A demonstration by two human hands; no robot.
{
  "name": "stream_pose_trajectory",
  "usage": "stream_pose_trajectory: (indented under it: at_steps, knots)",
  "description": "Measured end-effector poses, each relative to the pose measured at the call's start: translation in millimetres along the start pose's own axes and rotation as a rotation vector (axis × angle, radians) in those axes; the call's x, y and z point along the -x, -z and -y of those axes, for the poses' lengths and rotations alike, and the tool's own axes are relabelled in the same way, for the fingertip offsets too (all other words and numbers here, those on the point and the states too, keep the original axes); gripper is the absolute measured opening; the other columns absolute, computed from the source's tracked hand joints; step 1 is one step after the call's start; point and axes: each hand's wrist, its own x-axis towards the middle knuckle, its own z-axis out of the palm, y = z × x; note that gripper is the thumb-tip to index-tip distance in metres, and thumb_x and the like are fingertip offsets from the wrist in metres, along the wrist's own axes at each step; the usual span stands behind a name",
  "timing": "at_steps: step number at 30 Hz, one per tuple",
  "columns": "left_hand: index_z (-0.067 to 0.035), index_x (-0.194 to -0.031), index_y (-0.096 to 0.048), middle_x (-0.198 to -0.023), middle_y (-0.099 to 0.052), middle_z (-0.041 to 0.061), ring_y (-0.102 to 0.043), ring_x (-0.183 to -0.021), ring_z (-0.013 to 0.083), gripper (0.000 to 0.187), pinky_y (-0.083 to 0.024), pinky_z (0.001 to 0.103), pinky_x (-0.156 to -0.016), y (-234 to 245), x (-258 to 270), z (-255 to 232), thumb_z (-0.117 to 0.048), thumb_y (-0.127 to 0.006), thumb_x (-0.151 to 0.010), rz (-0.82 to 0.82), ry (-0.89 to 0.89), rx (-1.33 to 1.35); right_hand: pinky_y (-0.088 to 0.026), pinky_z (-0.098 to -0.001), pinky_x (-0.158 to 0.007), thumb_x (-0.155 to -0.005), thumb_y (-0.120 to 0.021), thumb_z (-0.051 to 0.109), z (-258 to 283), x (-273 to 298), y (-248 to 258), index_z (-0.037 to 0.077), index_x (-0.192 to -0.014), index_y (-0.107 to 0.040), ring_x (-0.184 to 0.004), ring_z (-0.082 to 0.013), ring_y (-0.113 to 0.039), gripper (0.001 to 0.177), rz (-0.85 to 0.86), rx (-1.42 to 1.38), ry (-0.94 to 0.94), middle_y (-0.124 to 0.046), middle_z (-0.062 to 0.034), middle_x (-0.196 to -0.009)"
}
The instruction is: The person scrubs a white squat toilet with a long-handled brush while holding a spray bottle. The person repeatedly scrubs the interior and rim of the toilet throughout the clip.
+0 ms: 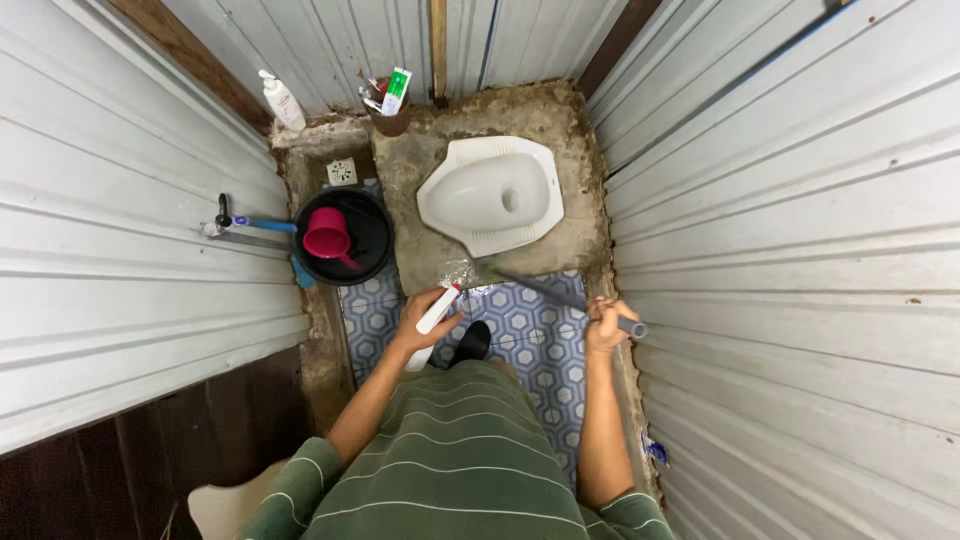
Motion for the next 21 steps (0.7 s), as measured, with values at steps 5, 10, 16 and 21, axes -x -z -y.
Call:
stream_pose_trajectory:
  at_steps: [5, 10, 16, 21]
  knots:
    - [-0.004, -0.095, -0.07, -0.08, -0.066, 0.008, -0.067, -0.068, 0.0218, 0.027, -0.051, 0.034, -0.062, -2, -3, -2, -0.019, -0.082, -0.077, -0.027, -0.111, 0.009, -0.045, -0.0335, -0.064, -0.086, -0.053, -0.002, 4, -42, 16, -0.002, -0.064, -0.044, -0.058, -0.0172, -0.043, 0.024, -0.045, 0.259, 0.292, -0.047, -0.0075, -0.064]
    - [-0.005, -0.094, -0.071, -0.079, -0.067, 0.008, -0.064, -0.059, 0.0185, 0.029, -0.049, 0.033, -0.057, 18, -1, 5, -0.021, -0.084, -0.073, 0.039, 0.014, 0.014, -0.042, -0.0307, -0.062, -0.085, -0.052, -0.004, 7, -44, 10, -0.003, -0.061, -0.045, -0.055, -0.0151, -0.045, 0.024, -0.063, 0.493, 0.407, -0.046, -0.0055, -0.058]
    - [-0.006, -0.093, -0.07, -0.077, -0.067, 0.005, -0.065, -0.061, 0.0125, 0.029, -0.049, 0.03, -0.056, 59, 10, 27, -0.023, -0.085, -0.075, 0.14, 0.038, 0.061, -0.042, -0.0297, -0.062, -0.085, -0.052, -0.005, 10, 17, -23, -0.004, -0.063, -0.043, -0.059, -0.0142, -0.041, 0.024, -0.157, 0.235, 0.364, -0.044, -0.0068, -0.062]
    - [-0.007, -0.093, -0.069, -0.076, -0.064, 0.003, -0.062, -0.059, 0.0114, 0.026, -0.047, 0.029, -0.055, 102, 13, 51, -0.019, -0.084, -0.076, 0.235, -0.036, 0.073, -0.049, -0.0313, -0.065, -0.087, -0.052, -0.003, -3, 114, -93, -0.002, -0.062, -0.043, -0.059, -0.0149, -0.047, 0.027, -0.151, 0.168, 0.223, -0.048, -0.0067, -0.063]
